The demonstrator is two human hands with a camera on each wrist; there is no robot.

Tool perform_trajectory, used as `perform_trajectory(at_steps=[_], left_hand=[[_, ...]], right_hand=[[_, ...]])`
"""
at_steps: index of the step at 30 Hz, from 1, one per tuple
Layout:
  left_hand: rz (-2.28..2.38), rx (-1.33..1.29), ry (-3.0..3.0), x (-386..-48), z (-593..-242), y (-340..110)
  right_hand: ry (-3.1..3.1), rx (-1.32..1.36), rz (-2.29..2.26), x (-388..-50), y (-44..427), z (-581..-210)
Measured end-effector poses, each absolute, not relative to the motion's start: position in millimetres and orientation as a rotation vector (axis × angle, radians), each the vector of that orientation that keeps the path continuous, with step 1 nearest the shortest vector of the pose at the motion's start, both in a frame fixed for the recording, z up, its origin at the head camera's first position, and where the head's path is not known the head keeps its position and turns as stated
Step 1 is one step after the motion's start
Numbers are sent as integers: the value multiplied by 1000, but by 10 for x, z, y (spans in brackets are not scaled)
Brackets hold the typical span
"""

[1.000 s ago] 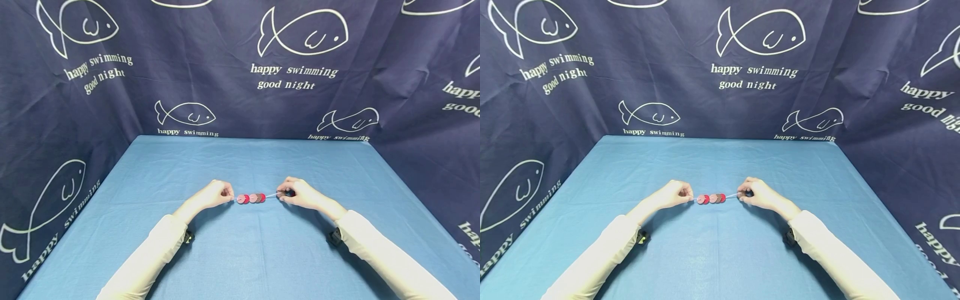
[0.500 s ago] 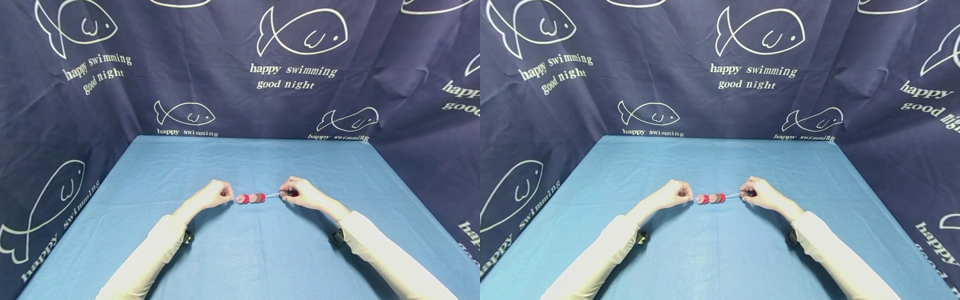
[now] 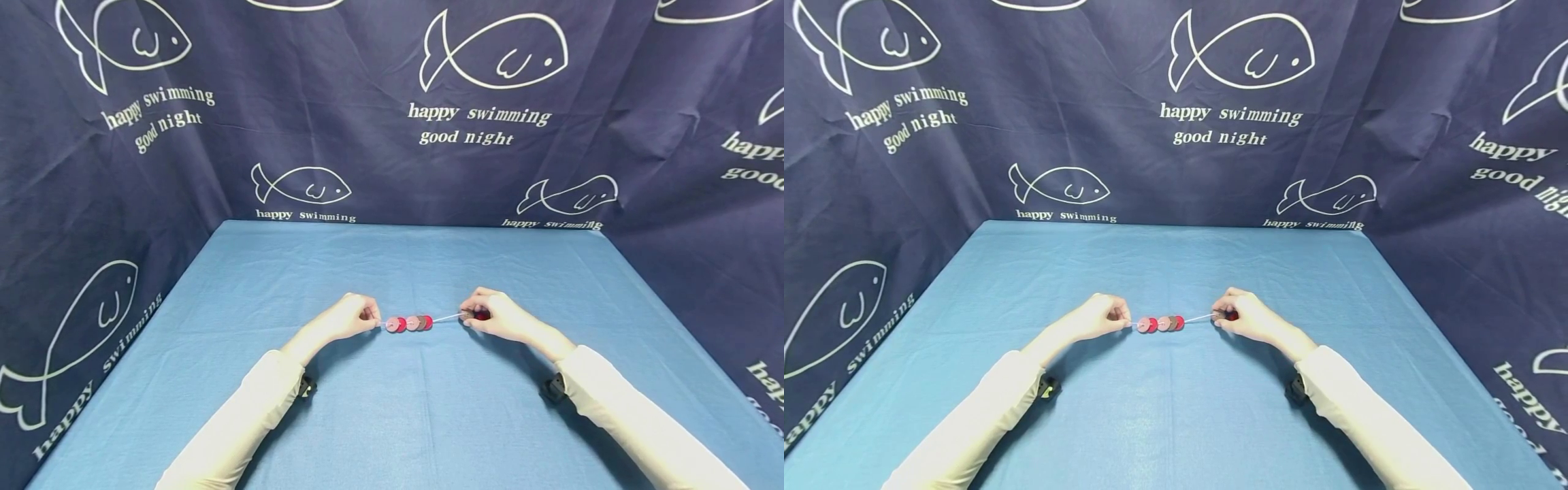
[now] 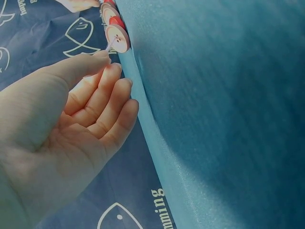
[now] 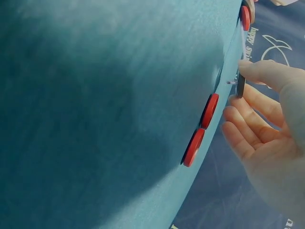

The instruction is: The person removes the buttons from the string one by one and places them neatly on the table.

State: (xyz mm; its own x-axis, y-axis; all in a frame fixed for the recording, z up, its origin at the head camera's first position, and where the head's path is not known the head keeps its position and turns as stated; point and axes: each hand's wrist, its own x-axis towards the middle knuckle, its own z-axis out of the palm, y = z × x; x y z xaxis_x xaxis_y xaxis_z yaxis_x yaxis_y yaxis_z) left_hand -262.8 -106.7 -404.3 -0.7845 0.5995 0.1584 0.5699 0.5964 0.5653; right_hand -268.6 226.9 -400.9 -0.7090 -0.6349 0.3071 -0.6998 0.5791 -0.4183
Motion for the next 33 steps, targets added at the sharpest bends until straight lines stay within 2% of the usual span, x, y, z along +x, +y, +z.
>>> perform_trajectory(at_steps=[33], left_hand=[[955,1020,2752,-2648,-4081,-1079]], right_hand=[[-2595,1136,732,-2654,2396,-4030]])
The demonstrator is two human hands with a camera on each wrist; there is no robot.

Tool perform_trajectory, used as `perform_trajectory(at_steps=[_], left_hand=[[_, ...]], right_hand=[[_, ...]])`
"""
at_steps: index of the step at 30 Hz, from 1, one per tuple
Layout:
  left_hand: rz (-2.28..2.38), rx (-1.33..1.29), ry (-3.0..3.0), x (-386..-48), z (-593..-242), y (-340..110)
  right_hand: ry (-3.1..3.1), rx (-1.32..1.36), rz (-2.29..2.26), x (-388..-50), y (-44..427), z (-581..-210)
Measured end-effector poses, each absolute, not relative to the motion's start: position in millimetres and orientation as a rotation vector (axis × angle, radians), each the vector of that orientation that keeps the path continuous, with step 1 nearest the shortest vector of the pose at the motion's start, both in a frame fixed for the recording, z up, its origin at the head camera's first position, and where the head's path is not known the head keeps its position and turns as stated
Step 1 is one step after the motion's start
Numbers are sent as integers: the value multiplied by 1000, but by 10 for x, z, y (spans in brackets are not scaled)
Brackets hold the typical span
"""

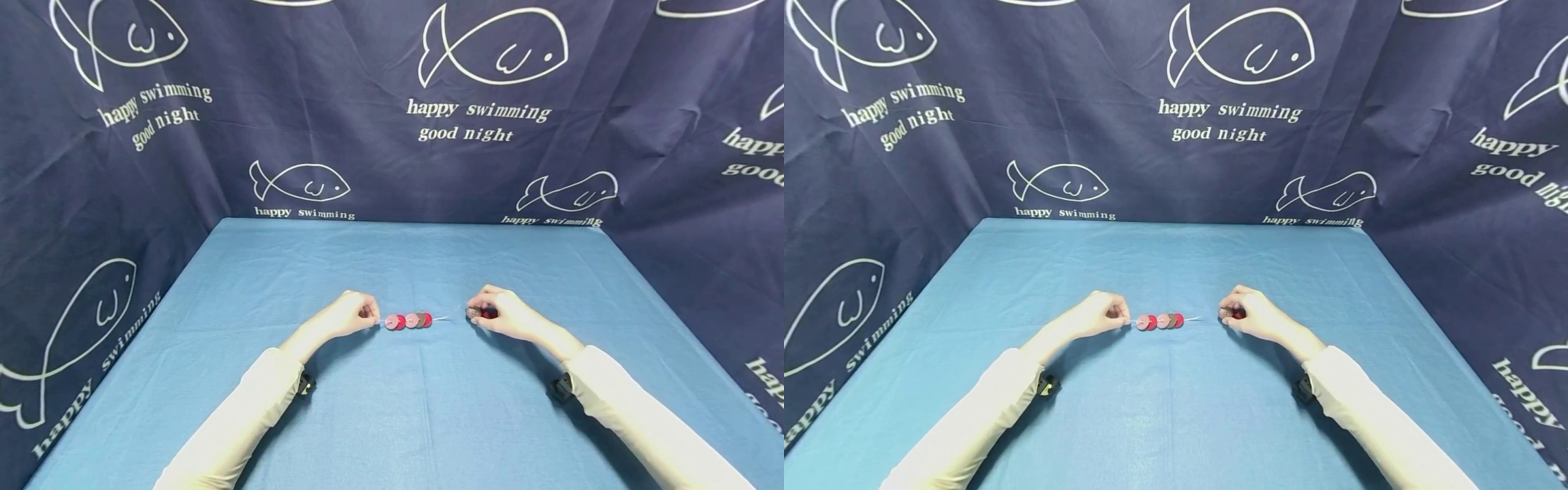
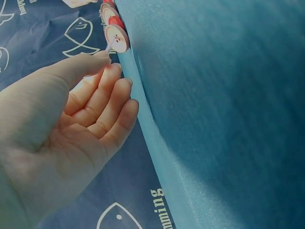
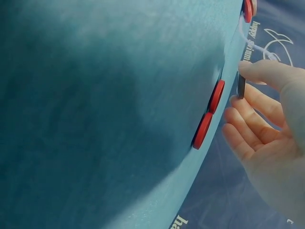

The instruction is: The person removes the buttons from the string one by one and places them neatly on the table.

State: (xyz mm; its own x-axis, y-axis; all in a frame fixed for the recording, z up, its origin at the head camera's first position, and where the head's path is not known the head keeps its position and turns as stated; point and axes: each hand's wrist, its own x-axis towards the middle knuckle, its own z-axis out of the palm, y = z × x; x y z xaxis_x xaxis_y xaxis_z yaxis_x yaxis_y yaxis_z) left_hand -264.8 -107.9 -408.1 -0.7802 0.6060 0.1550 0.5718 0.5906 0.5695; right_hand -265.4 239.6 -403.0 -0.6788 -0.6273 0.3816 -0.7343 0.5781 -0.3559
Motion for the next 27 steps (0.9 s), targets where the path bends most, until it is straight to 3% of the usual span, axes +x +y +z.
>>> perform_trajectory(at_steps=[27], left_hand=[[957,976,2746,-2641,-4060,-1076]], right_hand=[[-2618,1089,698,-2630,2541,-4044]])
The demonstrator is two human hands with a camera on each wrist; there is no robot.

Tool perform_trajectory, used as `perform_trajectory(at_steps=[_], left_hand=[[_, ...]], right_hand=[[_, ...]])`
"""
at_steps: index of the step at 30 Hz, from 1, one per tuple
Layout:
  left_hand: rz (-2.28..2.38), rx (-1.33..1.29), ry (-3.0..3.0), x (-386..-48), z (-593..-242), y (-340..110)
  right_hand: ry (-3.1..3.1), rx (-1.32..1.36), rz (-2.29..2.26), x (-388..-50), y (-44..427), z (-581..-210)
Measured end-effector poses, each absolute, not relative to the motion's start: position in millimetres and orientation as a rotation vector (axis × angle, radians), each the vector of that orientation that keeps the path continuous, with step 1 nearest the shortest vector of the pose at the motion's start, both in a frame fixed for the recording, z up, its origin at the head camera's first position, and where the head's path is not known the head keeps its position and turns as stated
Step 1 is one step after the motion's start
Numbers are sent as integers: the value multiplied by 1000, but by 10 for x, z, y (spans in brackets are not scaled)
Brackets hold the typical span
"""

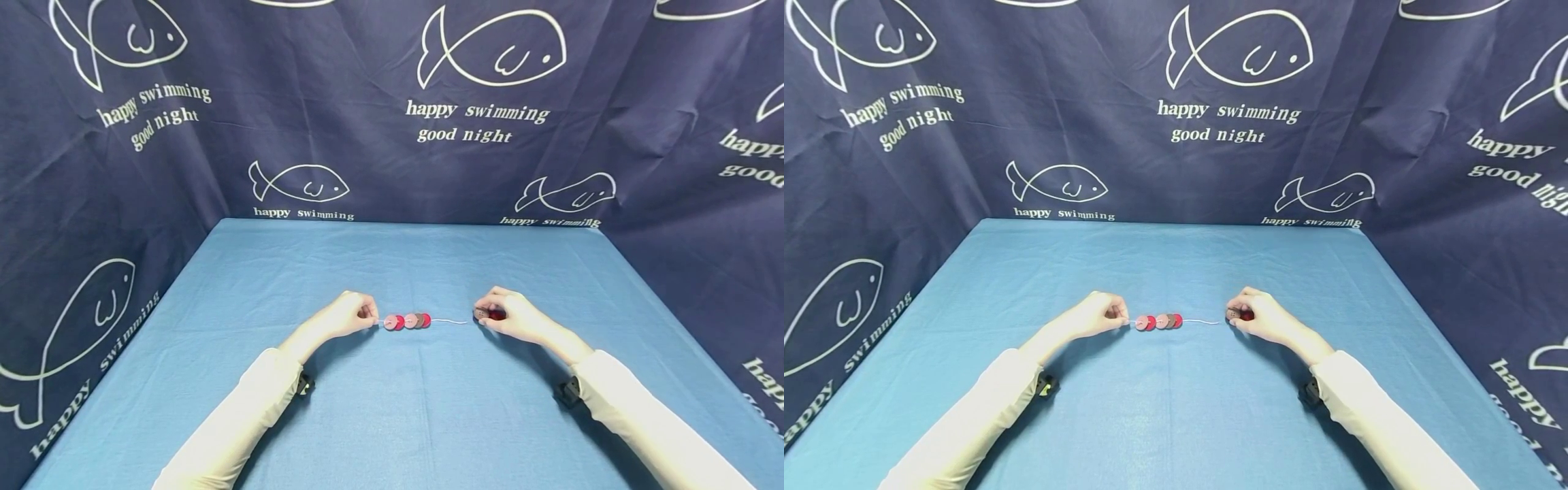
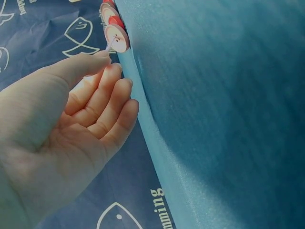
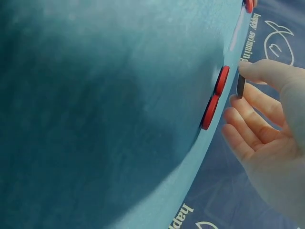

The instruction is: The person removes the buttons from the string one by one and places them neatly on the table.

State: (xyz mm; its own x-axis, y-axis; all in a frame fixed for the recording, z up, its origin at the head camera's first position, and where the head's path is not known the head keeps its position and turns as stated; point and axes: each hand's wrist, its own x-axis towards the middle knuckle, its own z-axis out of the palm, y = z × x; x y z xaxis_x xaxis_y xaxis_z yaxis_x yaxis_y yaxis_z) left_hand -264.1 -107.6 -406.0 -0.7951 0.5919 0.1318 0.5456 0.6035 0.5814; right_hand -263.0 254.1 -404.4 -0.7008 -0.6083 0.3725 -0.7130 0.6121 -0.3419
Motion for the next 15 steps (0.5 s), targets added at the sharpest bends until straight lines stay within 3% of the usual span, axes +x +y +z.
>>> perform_trajectory(at_steps=[15], left_hand=[[952,1012,2760,-2641,-4067,-1082]], right_hand=[[-2620,1063,728,-2632,2625,-4052]])
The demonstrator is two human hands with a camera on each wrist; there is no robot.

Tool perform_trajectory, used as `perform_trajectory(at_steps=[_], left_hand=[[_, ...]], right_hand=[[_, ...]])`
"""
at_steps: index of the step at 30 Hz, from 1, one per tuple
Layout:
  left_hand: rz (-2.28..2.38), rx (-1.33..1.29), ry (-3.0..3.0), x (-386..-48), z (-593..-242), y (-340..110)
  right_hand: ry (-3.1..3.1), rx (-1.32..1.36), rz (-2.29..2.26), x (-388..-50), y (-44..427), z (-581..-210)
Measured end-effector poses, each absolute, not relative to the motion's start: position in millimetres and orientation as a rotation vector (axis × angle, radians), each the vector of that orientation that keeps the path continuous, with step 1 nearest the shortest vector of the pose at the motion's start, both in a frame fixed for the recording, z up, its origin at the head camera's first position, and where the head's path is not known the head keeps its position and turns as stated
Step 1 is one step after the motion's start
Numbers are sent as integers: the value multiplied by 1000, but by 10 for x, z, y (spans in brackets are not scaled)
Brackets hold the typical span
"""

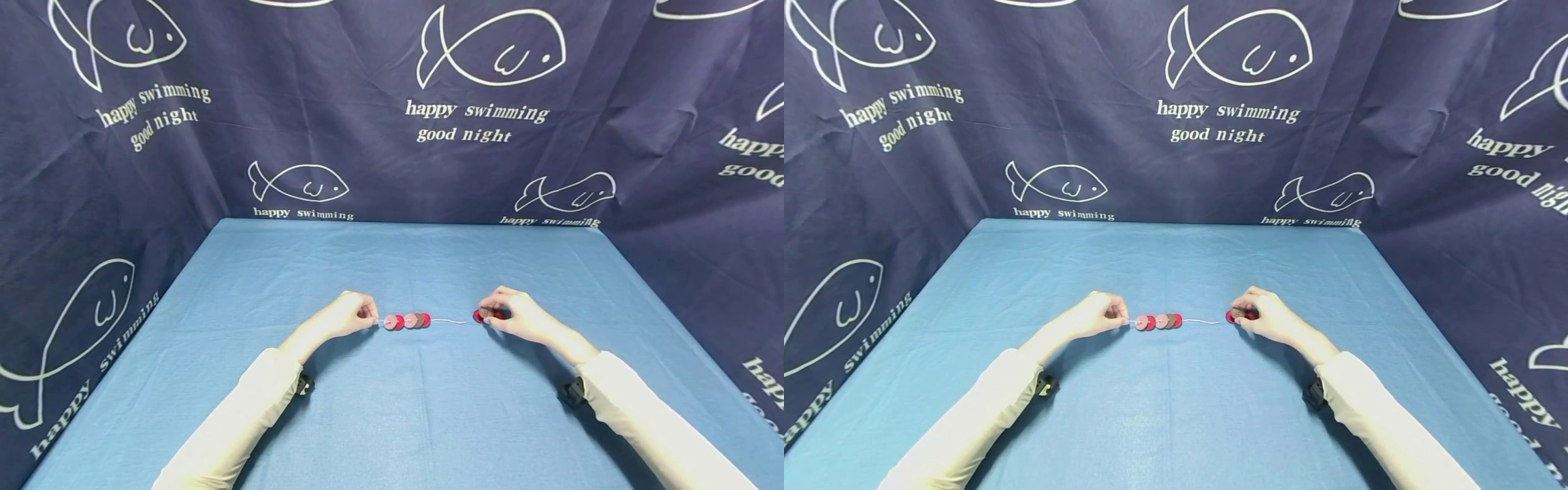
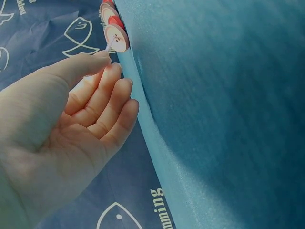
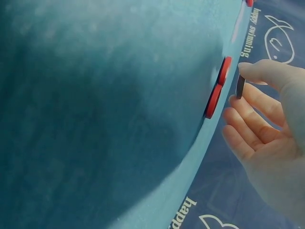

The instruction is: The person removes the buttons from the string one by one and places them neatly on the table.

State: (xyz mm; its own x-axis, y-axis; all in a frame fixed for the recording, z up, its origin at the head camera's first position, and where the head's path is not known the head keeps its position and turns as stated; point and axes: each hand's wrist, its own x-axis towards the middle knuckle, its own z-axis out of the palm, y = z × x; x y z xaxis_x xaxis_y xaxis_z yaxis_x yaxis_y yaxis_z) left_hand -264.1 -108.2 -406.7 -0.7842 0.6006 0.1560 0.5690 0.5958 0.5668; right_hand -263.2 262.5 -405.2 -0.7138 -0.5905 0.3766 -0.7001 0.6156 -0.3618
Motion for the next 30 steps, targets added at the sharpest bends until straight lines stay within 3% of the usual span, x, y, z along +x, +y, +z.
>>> perform_trajectory(at_steps=[30], left_hand=[[944,1010,2759,-2631,-4048,-1080]], right_hand=[[-2644,948,646,-2568,2921,-4014]])
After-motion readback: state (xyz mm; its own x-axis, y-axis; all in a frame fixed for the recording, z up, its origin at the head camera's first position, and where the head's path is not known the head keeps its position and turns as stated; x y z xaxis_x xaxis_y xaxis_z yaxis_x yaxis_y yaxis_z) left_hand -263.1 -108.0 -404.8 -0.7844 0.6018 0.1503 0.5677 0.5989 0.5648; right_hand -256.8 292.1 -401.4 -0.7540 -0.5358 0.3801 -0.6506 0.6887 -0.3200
